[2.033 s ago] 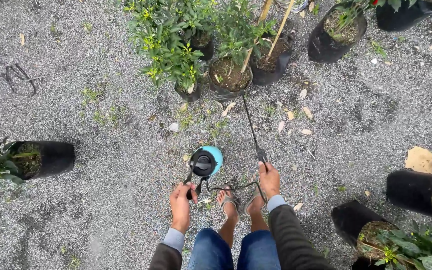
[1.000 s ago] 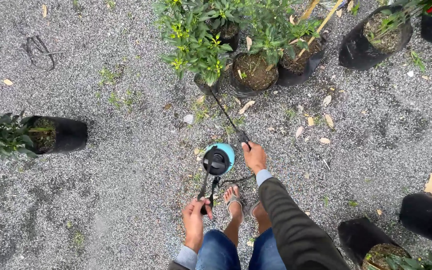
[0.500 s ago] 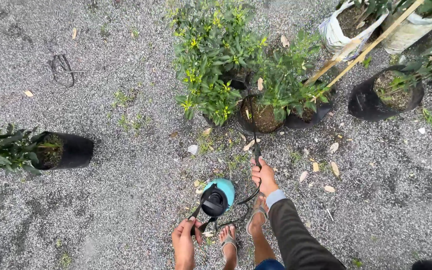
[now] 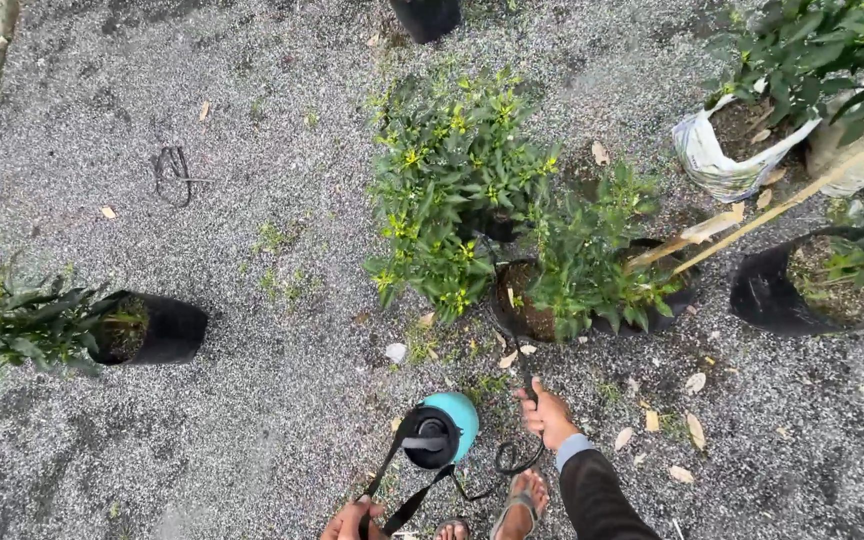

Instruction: Using a handheld pressure sprayer to apply liquid to various potted plants in a garden nursery.

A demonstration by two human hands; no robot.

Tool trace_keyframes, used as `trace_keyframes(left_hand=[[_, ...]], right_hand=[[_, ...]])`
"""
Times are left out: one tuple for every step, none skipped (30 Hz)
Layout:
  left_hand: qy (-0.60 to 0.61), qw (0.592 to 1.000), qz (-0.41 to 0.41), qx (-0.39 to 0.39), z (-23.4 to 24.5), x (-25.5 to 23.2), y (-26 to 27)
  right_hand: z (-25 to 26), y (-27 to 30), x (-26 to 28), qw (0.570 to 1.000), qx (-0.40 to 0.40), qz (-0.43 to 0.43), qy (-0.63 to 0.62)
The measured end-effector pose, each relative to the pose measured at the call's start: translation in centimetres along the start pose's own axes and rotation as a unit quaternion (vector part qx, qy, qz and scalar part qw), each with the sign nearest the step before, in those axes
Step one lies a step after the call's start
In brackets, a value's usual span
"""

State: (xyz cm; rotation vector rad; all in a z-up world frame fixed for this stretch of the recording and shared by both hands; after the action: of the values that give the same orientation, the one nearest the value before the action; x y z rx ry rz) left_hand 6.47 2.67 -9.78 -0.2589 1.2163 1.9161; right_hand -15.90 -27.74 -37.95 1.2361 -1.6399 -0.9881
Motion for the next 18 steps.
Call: trace_keyframes(left_hand=[[0.0,1.0,0.0,-0.004,-0.2,0.0,0.1],[0.01,1.0,0.018,0.019,-0.7,0.6,0.3],[0.02,0.998,0.036,0.041,-1.1,1.1,0.5],[0.018,0.998,0.038,0.039,-1.5,1.1,0.9],[0.03,0.998,0.039,0.04,-1.8,0.9,1.3],[0.043,0.998,0.038,0.04,-2.3,0.7,1.6],[0.042,0.998,0.039,0.039,-2.8,1.1,1.8],[0.059,0.998,0.014,0.032,-3.1,0.9,1.8],[0.075,0.997,-0.012,0.025,-3.3,0.8,1.9],[0.076,0.997,-0.013,0.024,-3.3,0.6,2.1],[0.051,0.998,0.005,0.028,-3.5,0.8,2.3],[0.023,0.999,0.024,0.031,-3.4,1.2,2.5],[0.02,0.999,0.025,0.03,-3.4,1.5,2.7],[0.017,0.999,0.03,0.039,-3.5,1.6,2.5],[0.013,0.998,0.036,0.048,-3.6,1.8,2.3],[0.011,0.998,0.035,0.047,-3.5,2.2,1.9],[0.008,0.998,0.013,0.066,-3.6,2.3,1.4],[0.005,0.996,-0.005,0.084,-3.7,2.7,1.2]], right_hand=[[-0.5,0.0,0.4,1.0,0.002,-0.003,0.001],[-1.2,0.3,0.5,1.0,0.029,-0.007,-0.01],[-1.8,0.7,0.5,0.998,0.056,-0.012,-0.021],[-1.7,0.2,0.5,0.998,0.054,-0.015,-0.022],[-1.4,-0.2,0.6,0.999,0.041,-0.015,-0.032],[-1.3,-0.7,0.7,0.999,0.03,-0.013,-0.041],[-1.1,-0.5,1.2,0.999,0.029,-0.015,-0.04],[-1.3,-0.3,1.6,0.999,0.038,-0.016,-0.022],[-1.5,0.0,2.0,0.999,0.048,-0.017,-0.004],[-1.4,-1.5,2.1,0.999,0.049,-0.017,-0.004],[-1.8,-2.9,2.1,0.996,0.074,-0.034,-0.047],[-1.8,-4.2,1.6,0.99,0.097,-0.053,-0.092],[-2.2,-3.8,2.0,0.99,0.095,-0.054,-0.094],[-2.5,-3.8,2.2,0.993,0.069,-0.058,-0.078],[-2.8,-3.7,2.5,0.995,0.042,-0.062,-0.063],[-3.9,-3.4,2.9,0.995,0.042,-0.063,-0.065],[-5.2,-3.2,3.5,0.992,0.051,-0.061,-0.096],[-6.0,-2.8,3.8,0.988,0.056,-0.061,-0.126]])
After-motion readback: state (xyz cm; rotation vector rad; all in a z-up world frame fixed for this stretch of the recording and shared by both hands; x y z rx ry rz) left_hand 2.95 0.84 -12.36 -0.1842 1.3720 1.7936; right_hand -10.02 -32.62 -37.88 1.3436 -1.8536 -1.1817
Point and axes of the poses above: each hand's wrist, its own y-axis away from the middle knuckle, its own z-axis out of the back of the hand, x = y × z, the point moved 9 cm from there along -y, towards the middle knuckle, and after that the axes turned 10 degrees about -y, right-handed, at the moved point
